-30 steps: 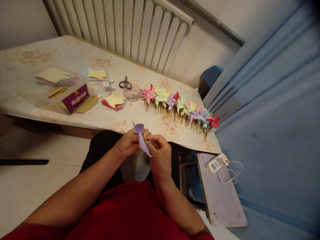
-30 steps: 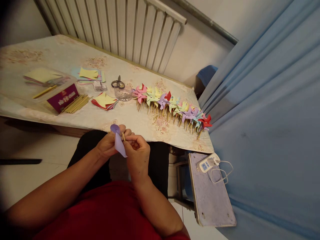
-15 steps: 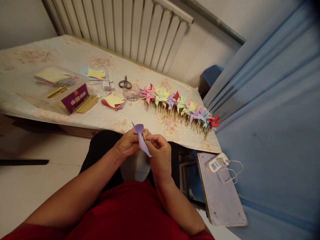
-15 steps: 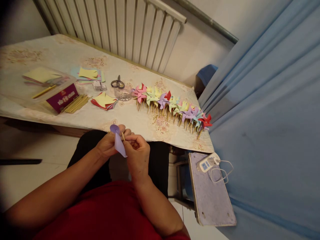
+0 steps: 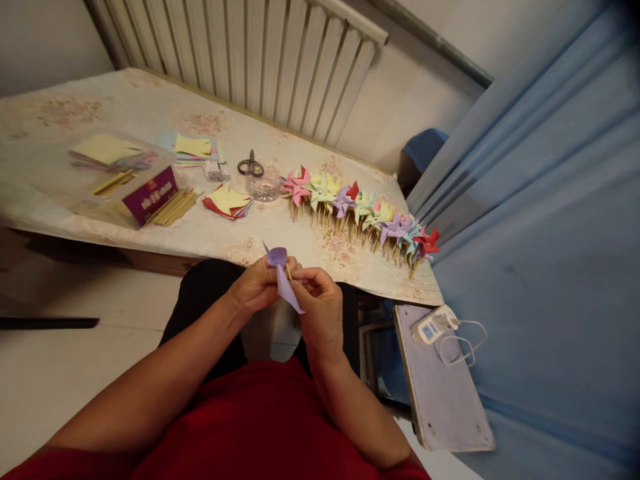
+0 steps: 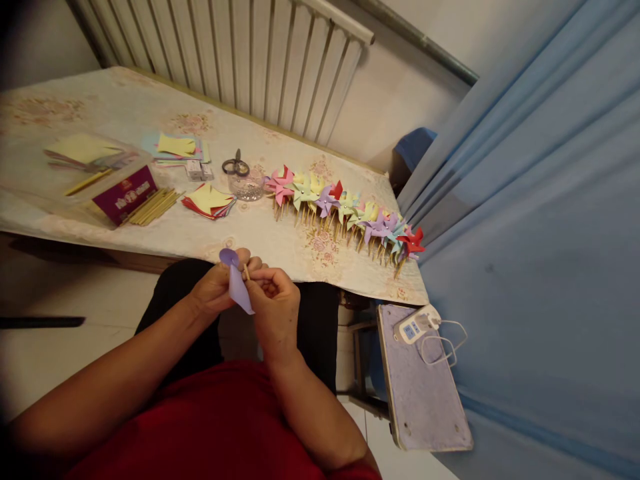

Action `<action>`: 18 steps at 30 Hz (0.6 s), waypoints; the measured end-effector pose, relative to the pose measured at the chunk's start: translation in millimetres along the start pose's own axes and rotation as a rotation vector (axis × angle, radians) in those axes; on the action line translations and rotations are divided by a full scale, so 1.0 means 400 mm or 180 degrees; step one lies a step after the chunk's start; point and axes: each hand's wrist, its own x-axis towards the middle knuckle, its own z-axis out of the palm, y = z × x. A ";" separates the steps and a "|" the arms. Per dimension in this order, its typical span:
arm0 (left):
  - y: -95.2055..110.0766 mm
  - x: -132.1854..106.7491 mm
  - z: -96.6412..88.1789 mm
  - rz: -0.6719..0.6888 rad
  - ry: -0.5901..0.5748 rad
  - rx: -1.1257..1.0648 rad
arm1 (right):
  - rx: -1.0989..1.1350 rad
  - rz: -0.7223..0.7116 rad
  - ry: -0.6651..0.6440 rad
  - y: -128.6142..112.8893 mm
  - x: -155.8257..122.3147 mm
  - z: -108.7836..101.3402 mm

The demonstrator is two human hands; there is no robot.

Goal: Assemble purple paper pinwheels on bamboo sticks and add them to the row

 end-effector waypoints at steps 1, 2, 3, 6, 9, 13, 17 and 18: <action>0.000 0.000 0.001 -0.0003 0.0005 0.0002 | 0.0010 0.0002 -0.0006 0.001 0.000 0.000; 0.001 0.000 0.001 -0.0007 0.0014 0.0005 | 0.0009 0.0001 -0.0011 0.002 0.001 0.000; 0.001 0.000 0.001 -0.0012 0.0030 0.0011 | -0.0001 -0.0006 -0.0008 0.003 0.001 -0.001; 0.001 0.000 -0.001 -0.0019 0.0054 0.0015 | -0.0064 -0.0025 -0.0002 0.006 0.002 -0.002; -0.001 -0.001 -0.004 -0.0018 0.0069 -0.0003 | -0.0054 -0.0033 0.0001 0.008 0.003 -0.003; -0.004 -0.002 -0.006 -0.0039 0.0076 -0.0021 | 0.0010 -0.0043 0.0010 0.008 0.003 -0.002; -0.003 -0.002 -0.003 -0.0057 0.0076 -0.0048 | -0.0066 -0.0057 0.0035 0.005 0.003 -0.001; -0.002 -0.001 -0.003 -0.0057 0.0081 -0.0046 | -0.0088 -0.0062 0.0036 0.004 0.003 -0.001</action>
